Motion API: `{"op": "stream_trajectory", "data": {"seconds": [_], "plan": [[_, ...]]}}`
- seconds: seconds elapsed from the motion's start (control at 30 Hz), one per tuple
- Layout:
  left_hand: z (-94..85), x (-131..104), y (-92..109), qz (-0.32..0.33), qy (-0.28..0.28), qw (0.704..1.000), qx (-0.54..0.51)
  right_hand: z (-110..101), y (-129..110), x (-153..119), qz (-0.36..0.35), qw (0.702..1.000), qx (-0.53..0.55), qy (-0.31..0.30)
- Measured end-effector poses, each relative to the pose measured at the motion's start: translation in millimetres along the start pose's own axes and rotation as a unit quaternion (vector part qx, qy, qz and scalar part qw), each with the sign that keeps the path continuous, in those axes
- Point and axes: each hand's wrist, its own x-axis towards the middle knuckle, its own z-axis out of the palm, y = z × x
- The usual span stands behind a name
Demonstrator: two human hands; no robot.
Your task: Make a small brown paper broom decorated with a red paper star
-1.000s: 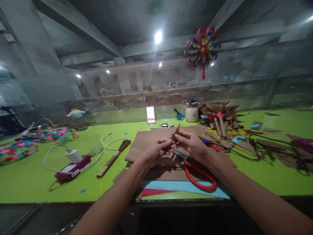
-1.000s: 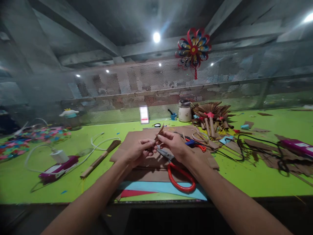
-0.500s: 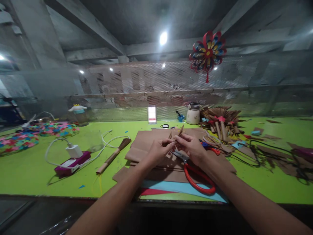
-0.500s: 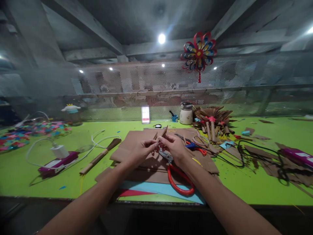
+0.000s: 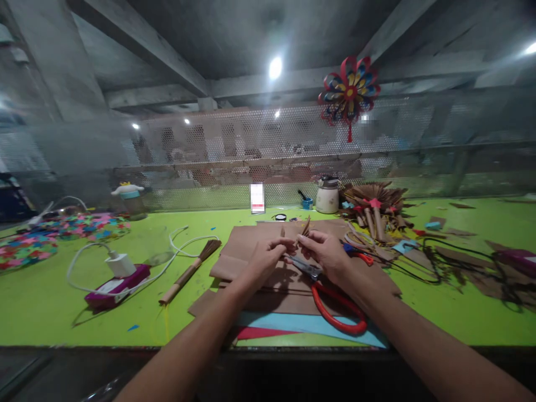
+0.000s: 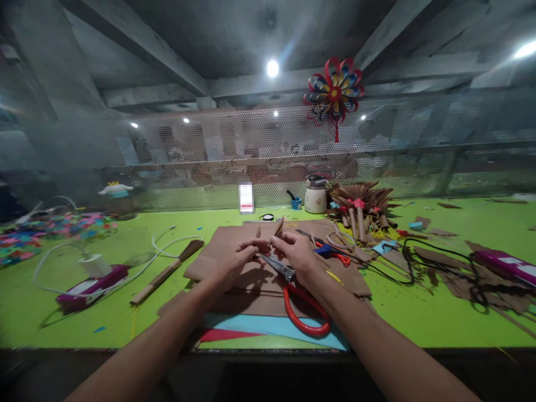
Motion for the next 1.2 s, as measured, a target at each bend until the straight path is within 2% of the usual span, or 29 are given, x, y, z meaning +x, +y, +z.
{"op": "stream_trajectory", "data": {"seconds": [0.1,0.27,0.37,0.5,0.63,0.9,1.1,1.2], "plan": [[-1.4,2.8,-3.2,-0.023,0.011,1.0,-0.017,0.4,-1.6,-0.5,0.012,1.0,-0.004,0.001],[2.6,-0.3,0.6,-0.04,-0.015,0.998,-0.051,1.6,-4.3,-0.8,0.018,0.999,-0.03,0.001],[5.5,-2.7,4.2,-0.041,-0.035,0.998,-0.044,3.1,-5.5,-1.2,0.009,0.999,-0.043,0.01],[5.6,-1.9,1.1,-0.054,-0.029,0.998,-0.019,5.1,-4.9,-1.9,0.002,0.998,-0.062,0.014],[3.9,-2.2,-0.5,-0.079,-0.044,0.995,-0.035,5.3,-4.9,-2.5,0.007,0.998,-0.065,0.008],[1.1,-2.2,0.1,-0.085,-0.06,0.992,-0.068,2.3,-6.5,1.3,0.067,0.992,0.098,0.05],[4.1,-3.8,3.5,-0.079,-0.071,0.993,-0.055,5.6,-4.3,-1.4,0.024,0.999,0.033,0.006],[7.2,-5.9,4.7,-0.065,-0.085,0.993,-0.041,8.2,-3.8,-3.3,0.007,1.0,0.001,0.003]]}}
